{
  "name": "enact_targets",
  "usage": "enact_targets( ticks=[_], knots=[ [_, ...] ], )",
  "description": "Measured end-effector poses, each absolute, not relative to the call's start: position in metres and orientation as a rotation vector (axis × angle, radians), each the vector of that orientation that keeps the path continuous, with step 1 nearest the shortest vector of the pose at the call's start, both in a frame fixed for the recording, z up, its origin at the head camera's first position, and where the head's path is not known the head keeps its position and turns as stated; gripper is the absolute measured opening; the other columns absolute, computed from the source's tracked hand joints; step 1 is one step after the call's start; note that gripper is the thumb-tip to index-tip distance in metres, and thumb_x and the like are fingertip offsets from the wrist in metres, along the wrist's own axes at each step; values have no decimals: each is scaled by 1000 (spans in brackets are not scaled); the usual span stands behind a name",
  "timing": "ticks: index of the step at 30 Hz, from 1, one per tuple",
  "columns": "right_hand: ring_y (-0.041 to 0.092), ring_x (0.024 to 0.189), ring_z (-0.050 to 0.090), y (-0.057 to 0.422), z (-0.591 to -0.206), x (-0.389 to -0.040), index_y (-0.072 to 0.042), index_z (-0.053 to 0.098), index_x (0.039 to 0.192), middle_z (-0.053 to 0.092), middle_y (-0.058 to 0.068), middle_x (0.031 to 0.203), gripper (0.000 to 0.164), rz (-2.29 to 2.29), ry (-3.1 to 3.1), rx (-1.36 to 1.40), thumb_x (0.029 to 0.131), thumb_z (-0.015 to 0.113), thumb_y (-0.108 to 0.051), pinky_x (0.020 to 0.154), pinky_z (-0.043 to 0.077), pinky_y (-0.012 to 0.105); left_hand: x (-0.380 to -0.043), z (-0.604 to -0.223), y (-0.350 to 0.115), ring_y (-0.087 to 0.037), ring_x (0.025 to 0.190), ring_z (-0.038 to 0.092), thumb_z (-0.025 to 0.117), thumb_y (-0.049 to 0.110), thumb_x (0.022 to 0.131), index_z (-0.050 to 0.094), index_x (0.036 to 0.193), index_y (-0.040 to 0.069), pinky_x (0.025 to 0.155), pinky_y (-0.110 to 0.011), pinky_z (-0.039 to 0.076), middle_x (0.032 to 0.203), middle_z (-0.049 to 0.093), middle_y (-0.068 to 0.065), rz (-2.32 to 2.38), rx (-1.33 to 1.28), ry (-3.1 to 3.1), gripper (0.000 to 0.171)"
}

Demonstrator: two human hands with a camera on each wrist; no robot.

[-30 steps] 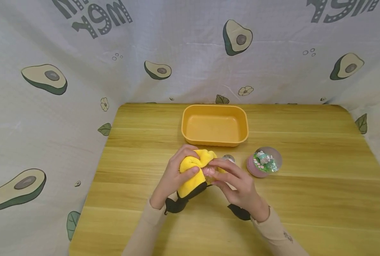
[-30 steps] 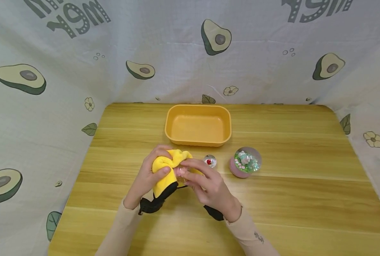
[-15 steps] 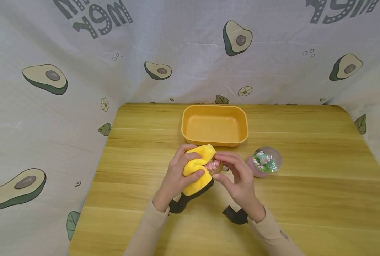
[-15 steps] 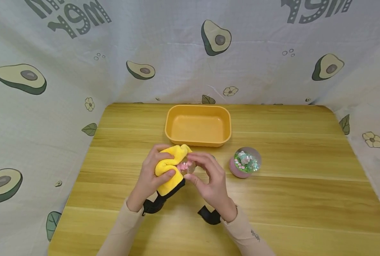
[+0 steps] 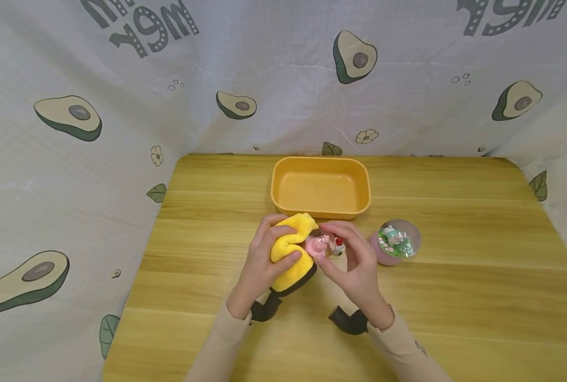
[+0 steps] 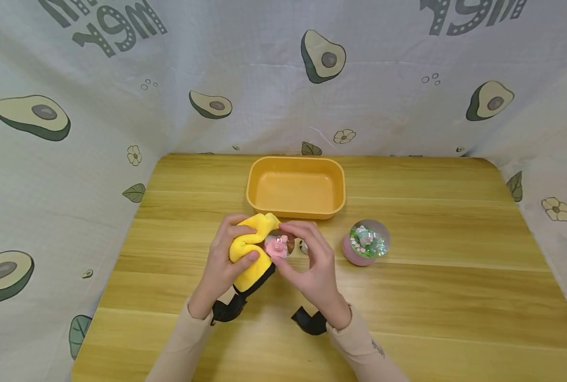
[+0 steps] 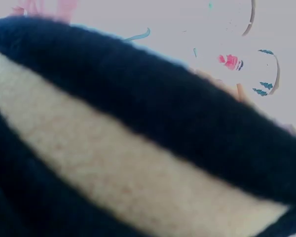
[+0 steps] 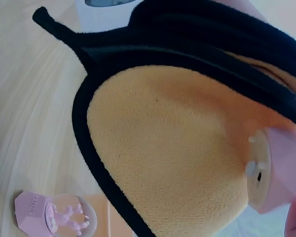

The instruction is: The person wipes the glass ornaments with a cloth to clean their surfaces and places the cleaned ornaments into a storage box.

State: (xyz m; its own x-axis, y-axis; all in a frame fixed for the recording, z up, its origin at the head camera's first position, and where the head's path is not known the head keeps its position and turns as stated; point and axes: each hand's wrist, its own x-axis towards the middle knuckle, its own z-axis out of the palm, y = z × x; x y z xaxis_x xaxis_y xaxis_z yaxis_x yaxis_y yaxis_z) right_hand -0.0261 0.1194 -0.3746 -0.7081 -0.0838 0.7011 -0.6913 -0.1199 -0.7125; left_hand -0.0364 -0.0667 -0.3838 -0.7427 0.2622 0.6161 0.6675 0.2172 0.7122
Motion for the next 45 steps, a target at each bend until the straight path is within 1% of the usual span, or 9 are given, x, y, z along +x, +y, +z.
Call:
enact_targets(
  ticks=[7, 15, 18, 21, 25, 29, 35, 40, 45],
  knots=[
    [25, 108, 53, 120, -375, -28, 18, 56, 112, 57, 21, 112, 49, 1853, -1744, 808, 84, 75, -18, 94, 42, 30, -35, -384, -72, -31, 103, 52, 56, 48, 93, 54, 109, 10, 78, -36, 49, 118, 49, -16, -1546, -799, -2142, 41],
    [25, 107, 54, 121, -372, -38, 19, 54, 116, 56, 20, 115, 49, 1958, -1743, 798, 83, 75, -12, 95, 43, 28, -31, -382, -85, -30, 101, 53, 56, 49, 93, 54, 110, 10, 77, -36, 48, 116, 50, -16, -1521, -719, -2146, 42],
    [27, 109, 54, 121, -370, -44, 19, 53, 118, 56, 21, 116, 49, 1984, -1760, 769, 82, 75, -6, 97, 42, 29, -29, -384, -91, -29, 99, 53, 57, 48, 93, 55, 110, 11, 75, -35, 48, 116, 49, -16, -1530, -689, -2148, 41],
    [26, 109, 54, 120, -370, -52, 17, 54, 118, 56, 22, 117, 47, 1995, -1796, 715, 79, 75, 2, 97, 42, 29, -27, -386, -97, -29, 98, 52, 57, 48, 93, 55, 110, 11, 74, -34, 47, 117, 49, -15, -1537, -662, -2156, 41],
    [24, 108, 54, 116, -369, -66, 14, 56, 119, 56, 22, 117, 44, 1991, -1854, 634, 77, 71, 14, 97, 42, 30, -24, -389, -103, -27, 98, 52, 58, 48, 93, 55, 110, 10, 74, -34, 47, 116, 49, -15, -1542, -621, -2163, 42],
    [25, 108, 54, 111, -369, -84, 14, 56, 119, 56, 22, 117, 45, 1983, -1877, 586, 76, 67, 20, 97, 42, 32, -21, -390, -106, -26, 97, 53, 58, 47, 92, 55, 110, 10, 74, -33, 48, 116, 49, -14, -1547, -605, -2173, 41],
    [23, 105, 54, 105, -369, -114, 11, 58, 118, 58, 20, 116, 42, 1969, -1909, 508, 78, 69, 16, 96, 43, 31, -19, -392, -107, -26, 93, 53, 57, 47, 93, 55, 110, 9, 71, -33, 48, 114, 50, -15, -1544, -618, -2176, 41],
    [21, 103, 56, 102, -369, -137, 11, 59, 117, 59, 19, 115, 38, 1948, -1945, 457, 81, 71, 8, 96, 43, 32, -17, -394, -109, -27, 95, 53, 56, 46, 94, 55, 111, 9, 72, -32, 48, 115, 50, -15, -1550, -607, -2183, 41],
    [20, 103, 55, 96, -369, -156, 10, 59, 118, 58, 18, 117, 38, 1978, -1976, 398, 82, 71, 3, 96, 43, 32, -14, -396, -110, -26, 94, 54, 58, 46, 93, 55, 111, 9, 71, -32, 48, 115, 50, -14, -1569, -586, -2193, 41]
  ],
)
